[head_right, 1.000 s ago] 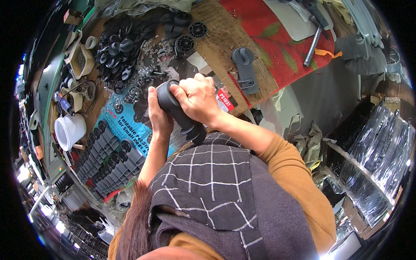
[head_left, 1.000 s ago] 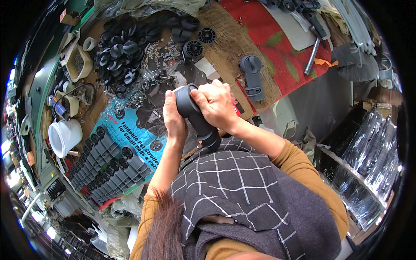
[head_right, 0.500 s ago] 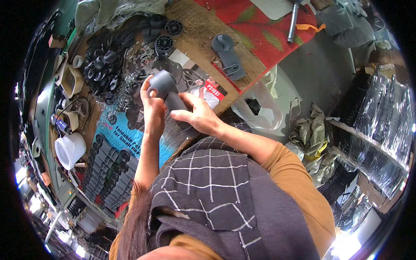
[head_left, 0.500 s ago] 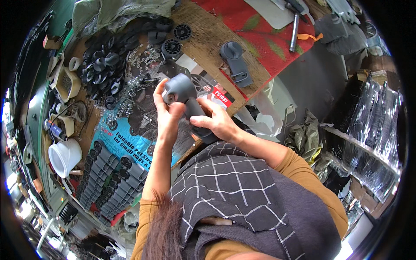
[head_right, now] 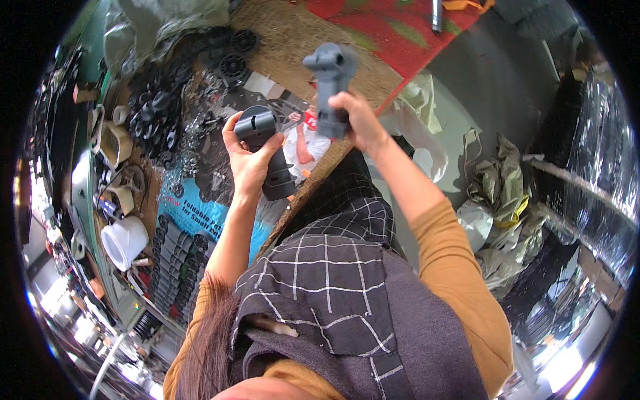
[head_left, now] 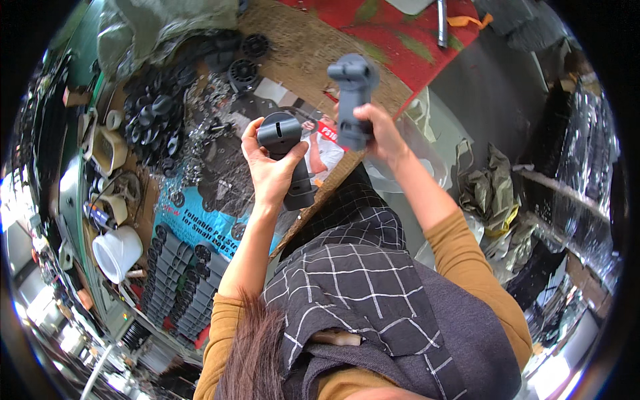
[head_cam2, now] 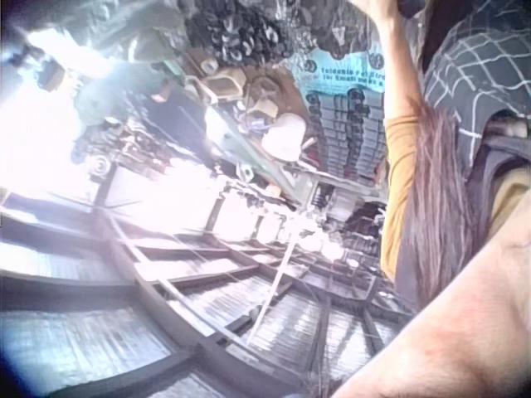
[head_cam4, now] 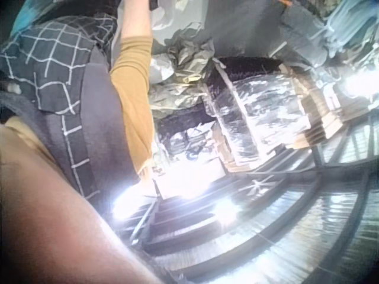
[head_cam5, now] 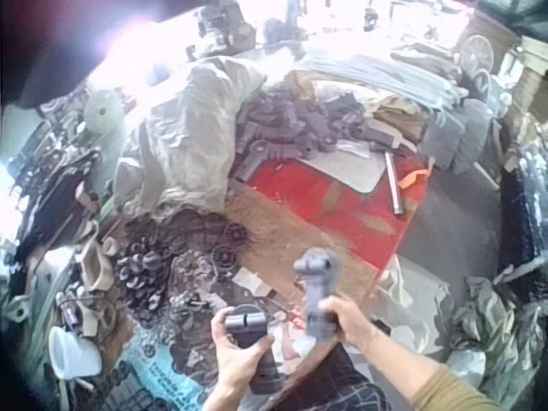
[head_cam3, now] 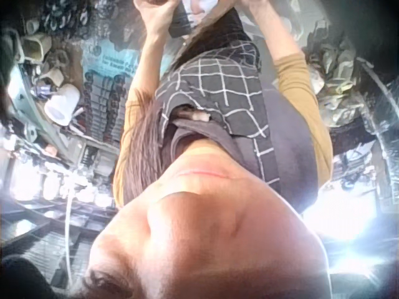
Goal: The person repeatedly picks up small black plastic components and metal fasteners from a cluttered workbench, inserts the fasteners into the parts, and places the assembled units on the table. The process is repeated for multiple identical parts throughout the clip.
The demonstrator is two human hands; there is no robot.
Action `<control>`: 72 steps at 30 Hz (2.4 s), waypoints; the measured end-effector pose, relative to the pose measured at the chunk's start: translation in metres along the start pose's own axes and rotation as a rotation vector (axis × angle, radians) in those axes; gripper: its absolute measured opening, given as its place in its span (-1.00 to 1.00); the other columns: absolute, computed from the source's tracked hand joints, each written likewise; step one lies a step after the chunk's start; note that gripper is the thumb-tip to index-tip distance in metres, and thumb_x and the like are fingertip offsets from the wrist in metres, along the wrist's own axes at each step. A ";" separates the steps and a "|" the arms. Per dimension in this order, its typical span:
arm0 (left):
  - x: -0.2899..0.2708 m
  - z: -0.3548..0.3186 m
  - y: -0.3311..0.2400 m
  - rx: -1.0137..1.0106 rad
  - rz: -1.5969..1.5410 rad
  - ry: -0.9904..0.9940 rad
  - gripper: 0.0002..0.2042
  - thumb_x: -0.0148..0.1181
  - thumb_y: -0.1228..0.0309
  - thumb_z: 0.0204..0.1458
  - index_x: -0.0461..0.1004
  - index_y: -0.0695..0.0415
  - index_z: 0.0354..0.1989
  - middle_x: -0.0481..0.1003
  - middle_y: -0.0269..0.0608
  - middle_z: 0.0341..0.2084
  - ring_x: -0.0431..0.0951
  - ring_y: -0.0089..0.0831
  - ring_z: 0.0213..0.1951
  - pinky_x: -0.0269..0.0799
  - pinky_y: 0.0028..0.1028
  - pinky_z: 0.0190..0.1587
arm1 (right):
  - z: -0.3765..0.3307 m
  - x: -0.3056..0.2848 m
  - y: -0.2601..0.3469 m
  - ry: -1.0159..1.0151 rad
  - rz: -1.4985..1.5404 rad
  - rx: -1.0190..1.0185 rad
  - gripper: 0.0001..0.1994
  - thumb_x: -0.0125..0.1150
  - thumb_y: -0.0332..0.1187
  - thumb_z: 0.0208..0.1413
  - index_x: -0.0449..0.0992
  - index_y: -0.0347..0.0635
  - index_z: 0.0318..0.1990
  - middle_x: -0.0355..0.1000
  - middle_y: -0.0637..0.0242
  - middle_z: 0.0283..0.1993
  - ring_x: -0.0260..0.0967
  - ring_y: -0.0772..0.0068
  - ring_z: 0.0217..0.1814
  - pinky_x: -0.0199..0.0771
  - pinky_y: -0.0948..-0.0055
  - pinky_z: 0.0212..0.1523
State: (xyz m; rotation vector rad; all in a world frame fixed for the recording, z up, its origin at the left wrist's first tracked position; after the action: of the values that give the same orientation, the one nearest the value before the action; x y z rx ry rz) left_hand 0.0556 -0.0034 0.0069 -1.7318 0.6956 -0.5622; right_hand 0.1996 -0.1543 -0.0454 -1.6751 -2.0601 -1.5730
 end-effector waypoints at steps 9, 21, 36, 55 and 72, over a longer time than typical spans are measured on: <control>0.094 -0.016 0.030 -0.062 0.076 0.268 -0.30 0.39 0.42 -0.13 0.16 0.11 0.21 0.28 -0.10 -0.02 0.37 -0.38 -0.06 0.34 -0.38 0.01 | -0.118 0.002 -0.049 0.037 0.265 0.010 -0.49 0.12 -0.23 -0.06 0.31 -0.21 0.10 0.41 0.28 -0.09 0.43 0.45 -0.09 0.47 0.39 -0.03; 0.064 -0.027 0.055 -0.049 0.359 0.347 -0.60 0.12 0.47 0.13 0.26 0.16 0.15 0.32 -0.14 0.00 0.37 -0.44 -0.01 0.46 -0.46 -0.12 | -0.087 -0.296 -0.083 -0.549 -1.196 0.578 -0.27 0.32 0.09 -0.25 0.41 -0.25 0.06 0.43 0.00 0.04 0.43 0.15 0.03 0.42 0.30 0.01; 0.015 -0.030 0.063 -0.167 0.335 0.248 -0.75 0.09 0.54 0.15 0.39 0.20 0.00 0.43 -0.33 -0.13 0.38 -0.62 -0.13 0.27 -0.61 -0.03 | -0.069 -0.269 -0.227 0.070 -1.735 0.757 -0.25 0.35 -0.07 -0.16 0.21 0.13 0.26 0.48 0.10 0.02 0.42 0.06 0.09 0.07 -0.10 0.18; 0.001 0.026 -0.003 -0.088 0.088 0.087 -0.81 0.19 0.51 0.03 0.47 0.18 -0.16 0.45 -0.30 -0.26 0.44 -0.53 -0.18 0.36 -0.49 -0.07 | 0.065 -0.018 0.121 -0.254 -1.550 -0.880 -0.81 0.14 -0.25 -0.01 0.41 -0.19 -0.46 0.41 0.10 -0.52 0.41 0.01 -0.40 0.41 0.09 -0.34; 0.113 0.456 -0.060 0.299 1.268 0.158 -0.16 0.36 0.29 -0.19 -0.01 0.13 0.28 0.23 0.15 0.06 0.24 0.13 0.11 0.22 -0.05 0.14 | 0.329 0.001 0.253 -0.136 -2.321 -0.640 -0.31 0.43 -0.21 -0.31 0.34 -0.19 0.08 0.39 0.18 -0.13 0.26 0.18 0.03 0.18 0.22 0.01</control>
State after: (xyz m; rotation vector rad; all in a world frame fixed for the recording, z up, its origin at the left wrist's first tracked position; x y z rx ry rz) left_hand 0.4573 0.2408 -0.0493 -0.7063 1.5241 0.1057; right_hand 0.5592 0.0526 -0.0377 2.1184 -3.4212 -1.9546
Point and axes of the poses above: each hand's wrist, its own z-axis towards the middle knuckle, its own x-axis out of the palm, y = z × x, the point moved 7 cm from there along z, towards the middle knuckle
